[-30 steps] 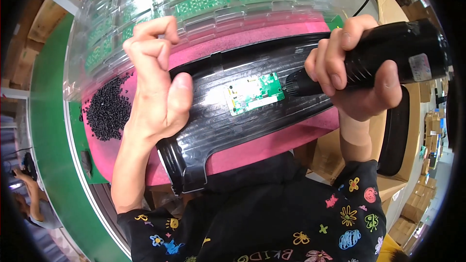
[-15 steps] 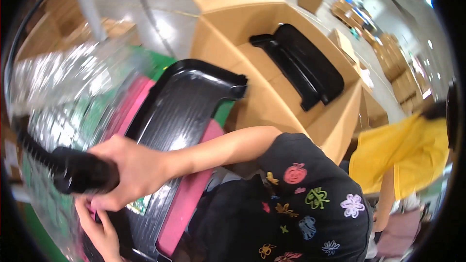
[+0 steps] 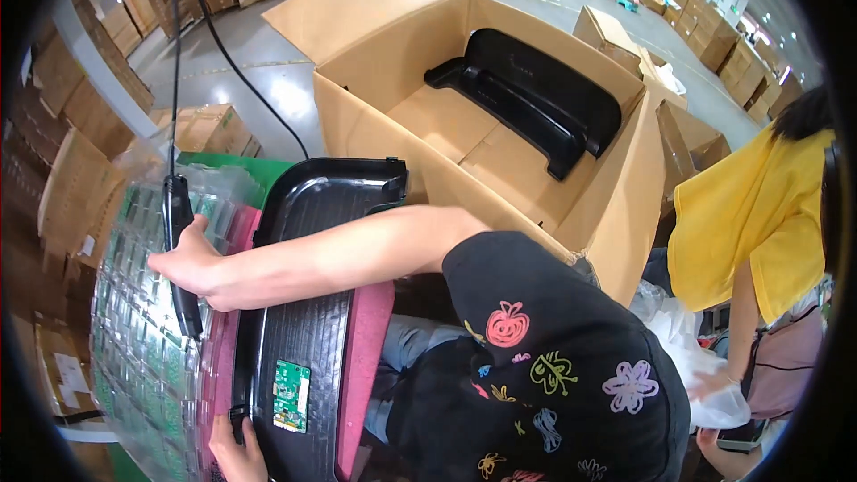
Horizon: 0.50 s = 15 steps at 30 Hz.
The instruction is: Assembling circuit boards into black plastic housings using an electric screwdriver and placing finished units into a cardboard box.
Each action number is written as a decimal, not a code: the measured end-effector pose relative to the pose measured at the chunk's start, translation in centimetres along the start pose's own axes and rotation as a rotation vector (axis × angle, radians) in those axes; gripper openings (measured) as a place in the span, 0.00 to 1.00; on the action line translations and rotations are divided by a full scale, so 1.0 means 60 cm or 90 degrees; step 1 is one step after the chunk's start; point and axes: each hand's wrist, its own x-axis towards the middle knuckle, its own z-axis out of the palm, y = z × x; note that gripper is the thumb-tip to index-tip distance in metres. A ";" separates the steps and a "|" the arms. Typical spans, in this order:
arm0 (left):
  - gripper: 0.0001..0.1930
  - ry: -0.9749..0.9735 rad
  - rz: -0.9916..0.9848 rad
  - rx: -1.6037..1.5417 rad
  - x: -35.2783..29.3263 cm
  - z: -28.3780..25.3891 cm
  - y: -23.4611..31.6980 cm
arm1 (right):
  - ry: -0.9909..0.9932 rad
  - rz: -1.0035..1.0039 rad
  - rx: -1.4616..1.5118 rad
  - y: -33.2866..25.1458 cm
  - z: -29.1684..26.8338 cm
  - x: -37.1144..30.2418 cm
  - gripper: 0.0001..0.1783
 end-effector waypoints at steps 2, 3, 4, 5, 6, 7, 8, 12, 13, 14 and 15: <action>0.11 -0.020 -0.030 -0.009 -0.001 -0.009 0.001 | -0.018 0.015 -0.007 -0.011 -0.011 0.001 0.38; 0.10 -0.034 -0.035 -0.006 -0.002 -0.012 -0.005 | -0.160 0.000 0.001 -0.015 -0.033 0.004 0.30; 0.09 -0.047 -0.043 -0.006 -0.007 -0.015 -0.009 | -0.303 -0.015 0.005 -0.028 -0.056 -0.001 0.23; 0.09 -0.047 -0.046 -0.002 -0.012 -0.019 -0.009 | -0.338 -0.069 0.021 -0.051 -0.081 -0.013 0.17; 0.08 -0.013 0.004 0.029 -0.016 -0.024 -0.006 | -0.314 -0.097 0.032 -0.091 -0.113 -0.040 0.23; 0.08 0.021 0.057 0.060 -0.019 -0.029 -0.002 | -0.297 -0.179 0.006 -0.121 -0.153 -0.043 0.30; 0.06 -0.016 -0.007 0.082 -0.030 -0.037 -0.012 | -0.241 -0.278 -0.050 -0.155 -0.195 -0.051 0.32; 0.07 0.232 0.012 0.103 -0.096 -0.110 0.073 | 0.108 -0.511 -0.148 -0.251 -0.375 -0.015 0.15; 0.07 0.249 0.023 0.112 -0.098 -0.108 0.086 | 0.227 -0.530 -0.162 -0.260 -0.480 0.008 0.16; 0.09 0.288 0.019 0.113 -0.107 -0.106 0.086 | 0.389 -0.536 -0.206 -0.267 -0.578 0.010 0.18; 0.11 0.331 0.000 0.128 -0.124 -0.105 0.077 | 0.475 -0.521 -0.261 -0.267 -0.661 0.016 0.19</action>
